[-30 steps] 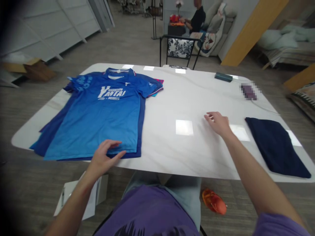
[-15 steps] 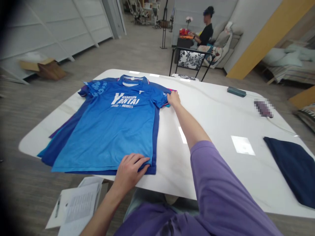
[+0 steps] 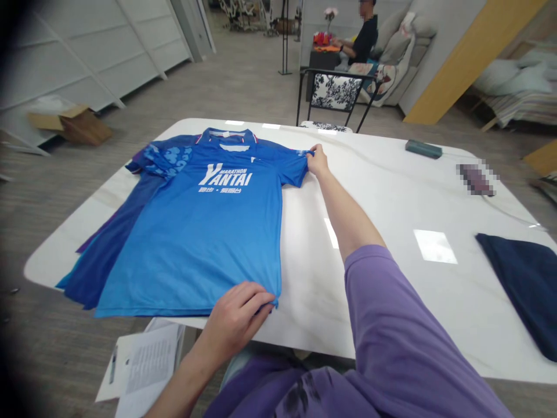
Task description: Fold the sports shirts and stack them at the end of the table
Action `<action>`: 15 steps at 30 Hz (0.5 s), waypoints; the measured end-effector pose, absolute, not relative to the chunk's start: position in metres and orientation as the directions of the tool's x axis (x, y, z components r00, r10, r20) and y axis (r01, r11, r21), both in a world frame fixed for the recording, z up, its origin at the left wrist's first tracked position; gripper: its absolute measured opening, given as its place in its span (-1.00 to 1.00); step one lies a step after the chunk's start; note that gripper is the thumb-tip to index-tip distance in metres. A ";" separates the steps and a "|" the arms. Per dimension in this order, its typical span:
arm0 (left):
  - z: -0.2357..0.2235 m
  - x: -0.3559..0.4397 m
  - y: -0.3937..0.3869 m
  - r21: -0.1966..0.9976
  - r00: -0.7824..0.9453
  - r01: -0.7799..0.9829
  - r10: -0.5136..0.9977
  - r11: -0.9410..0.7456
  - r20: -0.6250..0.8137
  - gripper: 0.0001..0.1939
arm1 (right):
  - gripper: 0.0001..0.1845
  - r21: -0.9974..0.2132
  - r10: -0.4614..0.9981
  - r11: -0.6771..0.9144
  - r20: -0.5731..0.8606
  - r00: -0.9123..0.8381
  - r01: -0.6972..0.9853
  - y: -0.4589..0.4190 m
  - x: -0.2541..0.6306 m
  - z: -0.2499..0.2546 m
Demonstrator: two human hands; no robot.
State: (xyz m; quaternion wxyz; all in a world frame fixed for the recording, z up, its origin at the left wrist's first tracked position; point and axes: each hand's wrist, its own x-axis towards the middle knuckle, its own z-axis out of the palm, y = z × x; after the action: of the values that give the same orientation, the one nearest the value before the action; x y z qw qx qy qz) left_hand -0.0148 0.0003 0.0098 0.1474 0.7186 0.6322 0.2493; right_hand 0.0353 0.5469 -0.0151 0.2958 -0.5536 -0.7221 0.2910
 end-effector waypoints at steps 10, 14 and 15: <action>-0.025 0.169 0.083 0.504 0.649 0.623 0.755 -0.599 0.094 -0.80 | -0.71 -0.760 0.997 0.064 0.073 -0.013 0.647 0.575 0.273 -0.025; -0.037 0.257 0.111 0.495 0.770 0.484 0.620 -0.721 0.151 -0.72 | -0.68 -0.722 0.994 -0.011 0.070 0.089 0.692 0.591 0.394 -0.034; -0.038 0.279 0.117 0.487 0.790 0.458 0.591 -0.744 0.159 -0.71 | -0.68 -0.709 0.991 -0.024 0.074 0.109 0.704 0.595 0.424 -0.036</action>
State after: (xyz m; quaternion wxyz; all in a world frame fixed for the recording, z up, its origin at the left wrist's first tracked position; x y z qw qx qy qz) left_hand 0.2788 0.1166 -0.0385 0.2169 0.9210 0.2850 0.1535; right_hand 0.4240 0.5951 -0.0361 0.3099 -0.6773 -0.6259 0.2314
